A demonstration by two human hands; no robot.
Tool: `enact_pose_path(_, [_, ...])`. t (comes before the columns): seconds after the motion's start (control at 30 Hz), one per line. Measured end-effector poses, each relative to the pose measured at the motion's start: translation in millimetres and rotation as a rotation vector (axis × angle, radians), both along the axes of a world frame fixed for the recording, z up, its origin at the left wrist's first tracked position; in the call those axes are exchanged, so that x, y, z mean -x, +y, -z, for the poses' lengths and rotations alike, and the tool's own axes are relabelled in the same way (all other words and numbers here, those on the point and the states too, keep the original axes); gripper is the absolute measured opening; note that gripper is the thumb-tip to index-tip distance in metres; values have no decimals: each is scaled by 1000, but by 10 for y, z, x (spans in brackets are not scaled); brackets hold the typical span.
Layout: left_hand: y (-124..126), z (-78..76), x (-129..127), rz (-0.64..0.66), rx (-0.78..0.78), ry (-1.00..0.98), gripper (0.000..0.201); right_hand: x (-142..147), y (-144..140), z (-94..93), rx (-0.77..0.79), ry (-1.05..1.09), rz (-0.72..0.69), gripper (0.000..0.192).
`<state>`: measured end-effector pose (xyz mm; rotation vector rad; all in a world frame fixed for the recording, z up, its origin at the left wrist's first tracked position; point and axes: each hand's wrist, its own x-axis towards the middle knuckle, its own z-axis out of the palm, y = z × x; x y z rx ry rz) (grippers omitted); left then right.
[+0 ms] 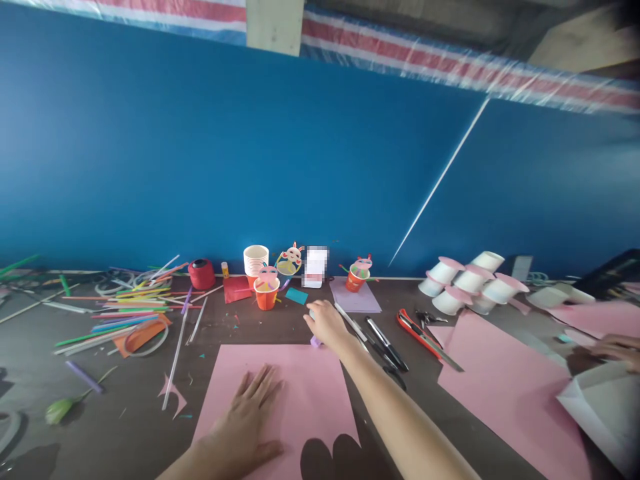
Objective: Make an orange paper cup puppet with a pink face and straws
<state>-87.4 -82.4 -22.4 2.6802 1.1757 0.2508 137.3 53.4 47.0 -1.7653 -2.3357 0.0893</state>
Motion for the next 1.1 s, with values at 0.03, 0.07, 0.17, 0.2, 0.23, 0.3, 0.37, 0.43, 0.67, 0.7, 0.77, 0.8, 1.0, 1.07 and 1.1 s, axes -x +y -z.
enact_pose_path(0.03, [-1, 3, 7, -1, -5, -8, 81, 54, 121, 33, 1, -25, 6, 23])
enact_pose_path(0.07, [-3, 12, 15, -3, -9, -15, 81, 112, 223, 68, 4, -51, 11, 22])
enact_pose_path(0.17, [-4, 64, 35, -3, -20, -29, 80, 270, 429, 164, 8, -123, 31, 26])
enact_pose_path(0.2, [-2, 86, 40, -3, -27, -36, 79, 312, 470, 188, 9, -144, 40, 27])
enact_pose_path(0.23, [-1, 108, 44, -2, -33, -43, 78, 346, 501, 209, 9, -163, 47, 29])
enact_pose_path(0.3, [2, 143, 47, -1, -39, -51, 76, 394, 530, 239, 4, -192, 53, 29])
enact_pose_path(0.37, [4, 153, 43, -9, -26, -49, 76, 414, 521, 259, -2, -209, 46, 29])
enact_pose_path(0.43, [4, 133, 36, -20, 5, -42, 77, 408, 475, 273, -8, -213, 31, 30])
enact_pose_path(0.67, [18, -21, 13, -21, 128, -41, 77, 332, 104, 332, -67, -125, -66, 15])
enact_pose_path(0.7, [17, -33, 11, -18, 139, -43, 77, 326, 44, 346, -75, -108, -84, 16])
enact_pose_path(0.77, [13, -42, 8, -18, 161, -52, 78, 318, -57, 373, -89, -74, -112, 14])
enact_pose_path(0.8, [10, -39, 9, -20, 172, -62, 78, 315, -96, 381, -96, -57, -120, 13])
enact_pose_path(1.0, [99, -37, 19, -134, 326, -307, 75, 333, -315, 270, -156, 66, -135, 18])
enact_pose_path(1.07, [199, -119, -2, -324, 411, -569, 66, 369, -466, 190, -178, 112, -153, 19])
enact_pose_path(1.1, [258, -180, -21, -439, 467, -727, 64, 392, -559, 154, -185, 133, -170, 18])
